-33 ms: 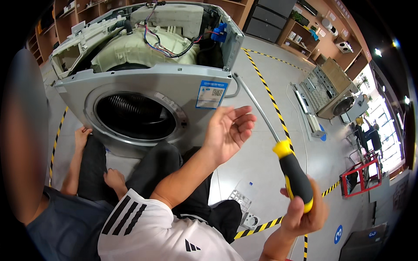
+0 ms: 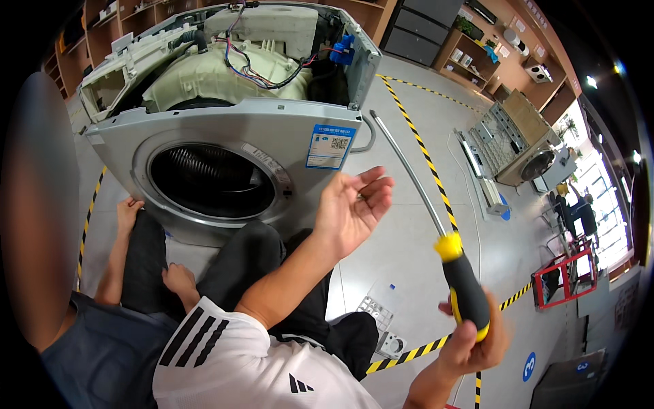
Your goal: The person uses a screwdriver to remove screws from the washing machine frame and subsequently fits the top panel onto the unit.
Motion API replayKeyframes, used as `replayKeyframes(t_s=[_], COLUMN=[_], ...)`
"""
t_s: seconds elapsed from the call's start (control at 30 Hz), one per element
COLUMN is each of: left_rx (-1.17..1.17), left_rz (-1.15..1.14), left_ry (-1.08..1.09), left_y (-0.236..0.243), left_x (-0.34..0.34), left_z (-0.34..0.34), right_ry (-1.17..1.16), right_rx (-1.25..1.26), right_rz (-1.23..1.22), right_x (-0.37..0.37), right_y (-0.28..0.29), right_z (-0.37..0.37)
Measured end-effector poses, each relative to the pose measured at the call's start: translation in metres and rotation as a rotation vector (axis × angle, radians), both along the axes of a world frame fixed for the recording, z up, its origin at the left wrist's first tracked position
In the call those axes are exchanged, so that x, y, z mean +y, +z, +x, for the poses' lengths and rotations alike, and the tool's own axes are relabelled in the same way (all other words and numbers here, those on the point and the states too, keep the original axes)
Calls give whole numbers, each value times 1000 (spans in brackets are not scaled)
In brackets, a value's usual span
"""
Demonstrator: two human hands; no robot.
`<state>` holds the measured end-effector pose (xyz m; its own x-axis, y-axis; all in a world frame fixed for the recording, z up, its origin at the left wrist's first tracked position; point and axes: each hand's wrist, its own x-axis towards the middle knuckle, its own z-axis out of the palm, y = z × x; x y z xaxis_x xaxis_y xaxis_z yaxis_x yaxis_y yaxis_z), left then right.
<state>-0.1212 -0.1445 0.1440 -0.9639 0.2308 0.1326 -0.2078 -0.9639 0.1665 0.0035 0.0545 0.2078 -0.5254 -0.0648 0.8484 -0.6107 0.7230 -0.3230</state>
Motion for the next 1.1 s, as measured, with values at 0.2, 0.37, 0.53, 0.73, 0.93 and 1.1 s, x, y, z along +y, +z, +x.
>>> replayKeyframes(t_s=[0.2, 0.37, 0.53, 0.73, 0.93, 1.1], left_rx=[-51, 52, -34, -123, -238, -371], left_rz=[40, 54, 62, 94, 196, 210], left_ry=[170, 86, 91, 84, 120, 211], left_y=[-28, -34, -53, -75, -113, -113], left_x=[5, 12, 22, 34, 47, 50], left_z=[5, 25, 46, 72, 93, 109], right_ry=[-33, 76, 71, 135, 130, 186], right_rx=[-343, -454, -521, -614, -671, -719], right_rz=[-546, -740, -676, -523, -433, -496], right_x=[33, 30, 43, 64, 68, 69], right_y=[-90, -120, -132, -142, -150, -158], right_z=[59, 71, 89, 115, 132, 137])
